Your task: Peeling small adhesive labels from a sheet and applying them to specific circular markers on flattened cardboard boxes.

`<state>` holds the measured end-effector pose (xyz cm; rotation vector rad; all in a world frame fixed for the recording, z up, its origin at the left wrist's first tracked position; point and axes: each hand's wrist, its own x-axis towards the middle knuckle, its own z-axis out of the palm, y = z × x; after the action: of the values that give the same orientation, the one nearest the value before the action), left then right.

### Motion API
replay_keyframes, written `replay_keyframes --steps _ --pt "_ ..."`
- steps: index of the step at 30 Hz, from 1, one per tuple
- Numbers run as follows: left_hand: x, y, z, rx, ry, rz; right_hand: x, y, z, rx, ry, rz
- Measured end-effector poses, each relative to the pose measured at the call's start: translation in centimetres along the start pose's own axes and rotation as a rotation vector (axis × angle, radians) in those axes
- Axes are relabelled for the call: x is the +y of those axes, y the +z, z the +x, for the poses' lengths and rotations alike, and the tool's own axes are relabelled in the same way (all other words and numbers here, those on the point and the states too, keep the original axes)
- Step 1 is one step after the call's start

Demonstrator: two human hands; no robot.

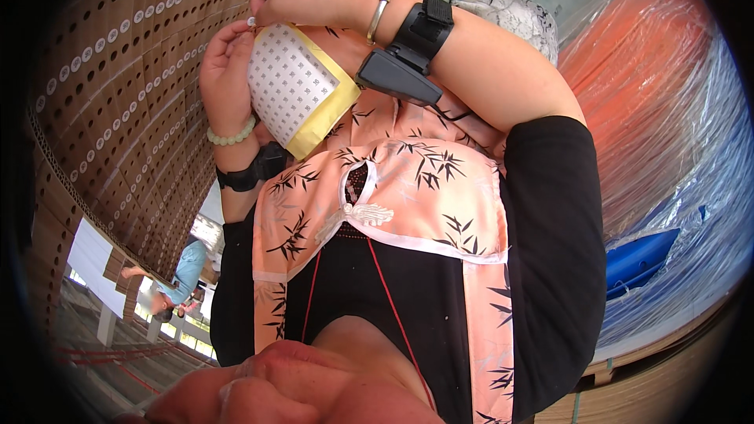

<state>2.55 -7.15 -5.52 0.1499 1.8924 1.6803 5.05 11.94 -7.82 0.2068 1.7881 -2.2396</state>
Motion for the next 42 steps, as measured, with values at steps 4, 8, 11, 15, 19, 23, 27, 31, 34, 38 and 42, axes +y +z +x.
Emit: replay_keyframes --steps 4,8,11,15,19,23,27,31,34,38,42 --pt "0.1 0.0 0.0 0.022 -0.014 -0.009 0.8 0.4 0.3 -0.018 0.035 -0.055" --pt "-0.1 -0.1 -0.1 0.007 -0.011 -0.012 1.1 0.5 0.3 -0.029 0.029 -0.045" --pt "-0.1 -0.3 0.1 0.001 -0.011 0.003 1.2 0.7 0.4 -0.015 -0.015 -0.042" --pt "0.0 -0.6 0.1 0.022 -0.054 0.058 1.5 0.8 0.5 -0.036 -0.036 -0.027" --pt "0.1 -0.1 0.0 0.057 -0.067 0.114 3.8 -0.5 2.0 -0.002 -0.068 0.054" --pt "0.5 -1.9 -1.2 0.086 -0.056 0.230 3.6 -2.5 3.4 0.167 0.070 0.155" --pt "-0.4 -2.6 -2.3 0.083 -0.125 0.205 7.7 -6.0 5.9 0.434 0.052 0.351" --pt "-0.9 -3.9 -2.9 0.156 -0.118 0.235 9.3 -5.9 7.7 0.423 -0.051 0.419" --pt "-1.2 -4.1 -2.8 0.136 -0.108 0.227 10.0 -6.1 8.6 0.491 -0.011 0.375" --pt "-1.7 -3.7 -2.4 0.109 -0.095 0.215 11.1 -6.8 9.7 0.463 -0.009 0.344" --pt "-1.4 -3.9 -2.5 0.124 -0.118 0.216 10.9 -5.9 10.0 0.456 -0.027 0.277"
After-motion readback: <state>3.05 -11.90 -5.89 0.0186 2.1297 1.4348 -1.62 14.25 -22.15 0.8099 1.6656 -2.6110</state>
